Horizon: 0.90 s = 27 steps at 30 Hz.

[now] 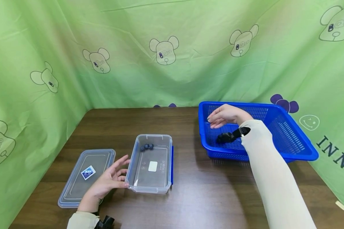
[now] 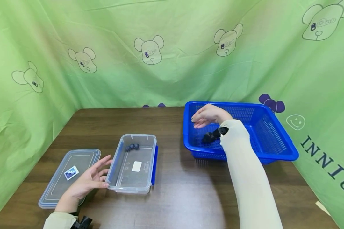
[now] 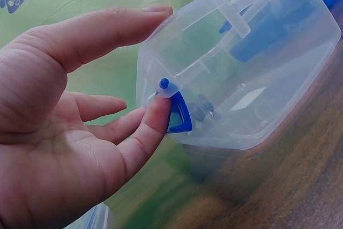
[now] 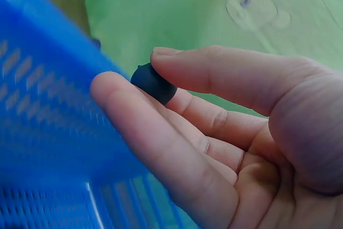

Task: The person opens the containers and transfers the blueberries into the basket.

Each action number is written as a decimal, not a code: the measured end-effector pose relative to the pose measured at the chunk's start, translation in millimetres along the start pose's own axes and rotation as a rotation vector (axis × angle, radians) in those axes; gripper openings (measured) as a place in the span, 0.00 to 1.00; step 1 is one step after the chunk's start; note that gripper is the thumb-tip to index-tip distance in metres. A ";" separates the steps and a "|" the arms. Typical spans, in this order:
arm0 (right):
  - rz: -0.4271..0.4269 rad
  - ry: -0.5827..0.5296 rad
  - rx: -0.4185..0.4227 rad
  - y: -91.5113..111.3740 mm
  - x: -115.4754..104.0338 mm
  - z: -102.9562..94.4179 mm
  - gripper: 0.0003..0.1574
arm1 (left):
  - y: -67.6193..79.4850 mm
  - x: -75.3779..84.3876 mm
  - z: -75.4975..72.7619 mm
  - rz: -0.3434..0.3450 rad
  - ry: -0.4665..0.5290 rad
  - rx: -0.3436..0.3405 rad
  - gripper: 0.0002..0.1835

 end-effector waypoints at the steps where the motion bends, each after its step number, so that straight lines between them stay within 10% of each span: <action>1: 0.010 -0.018 0.007 2.4 4.4 -4.6 0.15 | 0.0 -0.2 -0.1 0.001 -0.001 0.000 0.50; 27: 0.357 0.139 -0.034 23.1 93.6 -44.8 0.17 | 0.2 -1.1 -0.1 0.014 0.015 -0.008 0.51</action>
Point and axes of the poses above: each hand's wrist, its own y-axis away from the middle knuckle, its own z-axis out of the palm, x = y × z, the point moved 4 cm from there along -y, towards the middle knuckle, and after that the axes turned 1 degree about y, right-handed, at the moved point
